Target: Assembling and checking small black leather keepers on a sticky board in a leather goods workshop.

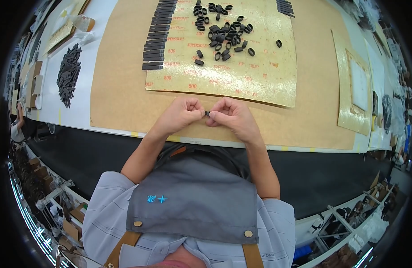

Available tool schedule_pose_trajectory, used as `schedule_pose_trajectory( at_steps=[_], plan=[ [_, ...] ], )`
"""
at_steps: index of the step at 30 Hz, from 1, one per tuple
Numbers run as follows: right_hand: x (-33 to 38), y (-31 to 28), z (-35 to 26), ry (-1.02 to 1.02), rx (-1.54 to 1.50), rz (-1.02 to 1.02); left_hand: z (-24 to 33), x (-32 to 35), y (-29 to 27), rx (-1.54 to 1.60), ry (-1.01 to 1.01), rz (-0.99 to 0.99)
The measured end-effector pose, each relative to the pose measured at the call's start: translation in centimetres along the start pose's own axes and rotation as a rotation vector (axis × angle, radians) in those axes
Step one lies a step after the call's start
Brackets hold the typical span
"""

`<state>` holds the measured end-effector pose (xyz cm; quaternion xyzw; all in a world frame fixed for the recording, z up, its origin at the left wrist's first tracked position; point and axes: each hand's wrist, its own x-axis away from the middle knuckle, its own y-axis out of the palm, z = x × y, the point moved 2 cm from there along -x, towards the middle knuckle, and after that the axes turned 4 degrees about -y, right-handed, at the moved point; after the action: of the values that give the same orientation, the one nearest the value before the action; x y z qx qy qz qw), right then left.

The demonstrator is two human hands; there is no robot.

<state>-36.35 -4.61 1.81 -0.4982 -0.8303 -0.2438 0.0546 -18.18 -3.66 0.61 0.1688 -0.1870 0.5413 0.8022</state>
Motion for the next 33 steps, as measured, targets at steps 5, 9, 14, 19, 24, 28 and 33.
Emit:
schedule_pose_trajectory(
  at_steps=[5,9,14,19,24,28,33],
  plan=[
    [-0.11,0.22,0.27,-0.029,-0.015,0.03,0.02,0.04,-0.01,0.008,-0.001,0.004],
    [-0.11,0.31,0.24,-0.028,-0.009,0.058,0.05,0.09,0.05,0.002,-0.009,0.013],
    [-0.19,0.33,0.29,-0.027,-0.003,0.06,0.04,0.09,0.01,-0.006,-0.005,0.014],
    [-0.25,0.35,0.26,-0.031,0.018,0.058,-0.21,-0.05,0.02,-0.017,-0.004,0.011],
    [-0.21,0.4,0.25,-0.031,0.025,0.055,-0.1,0.06,0.0,-0.018,-0.005,0.008],
    [-0.21,0.36,0.36,-0.031,0.024,0.056,-0.01,0.12,0.0,-0.03,-0.021,0.009],
    [-0.3,0.34,0.62,-0.037,0.1,0.059,0.04,0.18,0.29,-0.028,0.011,0.002]
  ],
)
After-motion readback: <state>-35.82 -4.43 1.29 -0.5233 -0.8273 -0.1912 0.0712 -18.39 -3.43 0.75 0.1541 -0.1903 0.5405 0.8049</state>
